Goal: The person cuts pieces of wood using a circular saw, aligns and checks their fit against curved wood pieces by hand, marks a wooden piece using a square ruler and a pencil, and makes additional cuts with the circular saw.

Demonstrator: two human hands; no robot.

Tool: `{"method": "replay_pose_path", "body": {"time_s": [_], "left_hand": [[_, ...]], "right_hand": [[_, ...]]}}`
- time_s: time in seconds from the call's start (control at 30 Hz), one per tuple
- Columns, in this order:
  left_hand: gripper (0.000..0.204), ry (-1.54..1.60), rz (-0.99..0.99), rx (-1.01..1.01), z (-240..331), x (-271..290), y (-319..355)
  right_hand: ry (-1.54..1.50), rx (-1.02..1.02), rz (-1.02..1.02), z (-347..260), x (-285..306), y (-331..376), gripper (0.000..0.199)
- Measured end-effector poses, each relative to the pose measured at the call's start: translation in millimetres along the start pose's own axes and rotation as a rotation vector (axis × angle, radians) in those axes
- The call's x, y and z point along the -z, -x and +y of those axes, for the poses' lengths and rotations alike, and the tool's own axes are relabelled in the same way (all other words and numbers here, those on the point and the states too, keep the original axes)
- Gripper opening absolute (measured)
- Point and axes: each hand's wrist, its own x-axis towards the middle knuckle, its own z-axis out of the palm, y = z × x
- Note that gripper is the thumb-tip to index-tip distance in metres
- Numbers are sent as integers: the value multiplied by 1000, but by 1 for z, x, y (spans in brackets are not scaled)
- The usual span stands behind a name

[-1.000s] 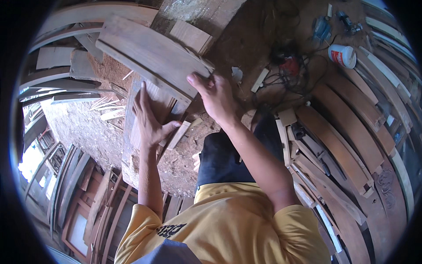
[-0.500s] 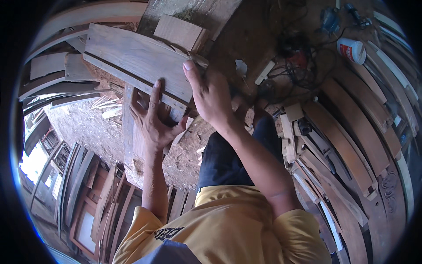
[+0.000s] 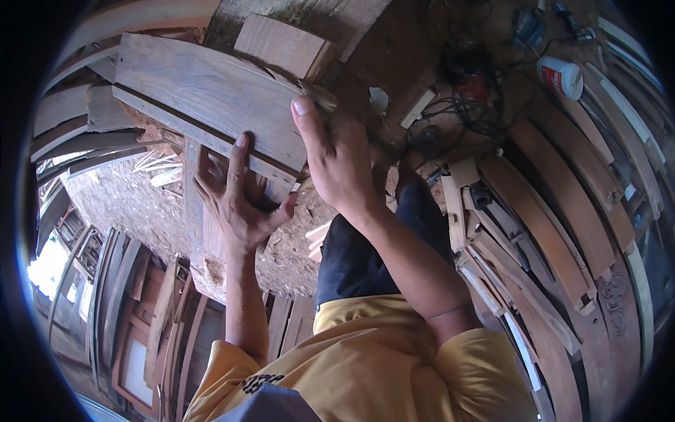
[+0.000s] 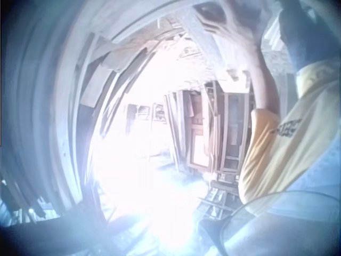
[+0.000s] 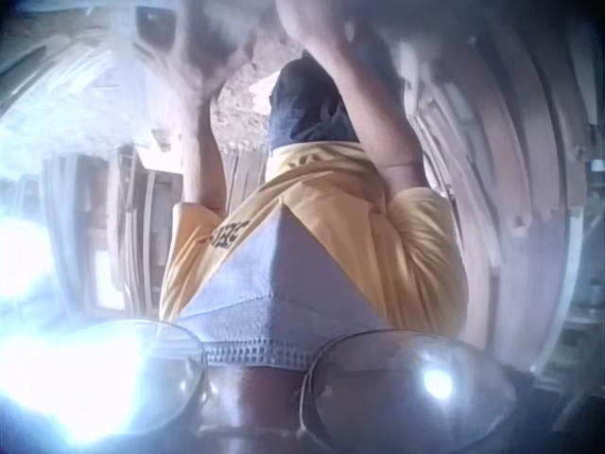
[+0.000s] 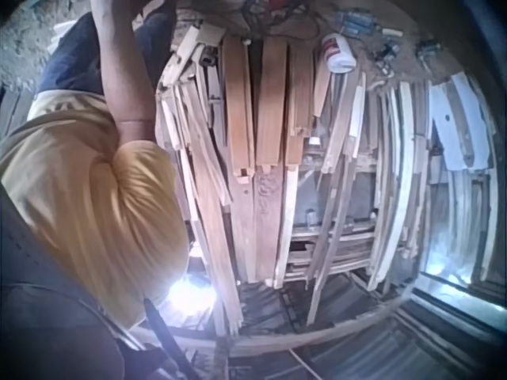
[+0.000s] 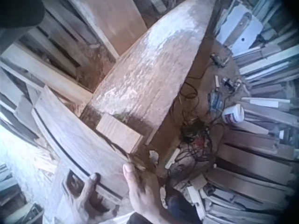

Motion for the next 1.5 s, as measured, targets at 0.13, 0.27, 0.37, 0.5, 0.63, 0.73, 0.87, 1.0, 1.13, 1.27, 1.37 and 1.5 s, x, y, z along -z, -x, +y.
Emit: {"method": "replay_pose_path", "body": {"time_s": [0.13, 0.27, 0.37, 0.5, 0.63, 0.73, 0.87, 1.0, 1.13, 1.27, 1.37, 1.5], "left_hand": [[106, 42, 3, 4, 0, 0, 0], [106, 24, -2, -9, 2, -3, -3], [112, 23, -105, 56, -5, -4, 7], [116, 103, -19, 53, -23, -4, 21], [122, -37, 18, -17, -14, 16, 18], [137, 0, 2, -113, -13, -1, 11], [154, 53, 8, -62, -27, -5, 40], [141, 120, 117, -77, -28, -15, 35], [112, -40, 16, 22, 0, 16, 12], [102, -35, 18, 9, 0, 8, -1], [98, 26, 44, 18, -2, 5, 0], [99, 42, 41, 34, 1, 7, 1]], "right_hand": [[10, -25, 3, -2, 2, 1, 57], [7, -57, -19, 4, 10, -2, 62], [91, -71, -98, 17, 26, -3, 62], [-44, -26, 125, 76, 64, -21, 60], [1098, 76, -80, 300, 145, -109, 27], [1515, -23, -338, 455, 276, -181, 26], [1848, -82, -446, 534, 363, -246, 32], [2115, -119, -459, 490, 469, -302, 39], [1883, -128, -504, 385, 397, -257, 46], [1331, -176, -338, 194, 437, -187, 37], [572, -219, -98, 134, 421, -82, 17], [-178, -226, 322, 86, 325, 50, 41]]}}
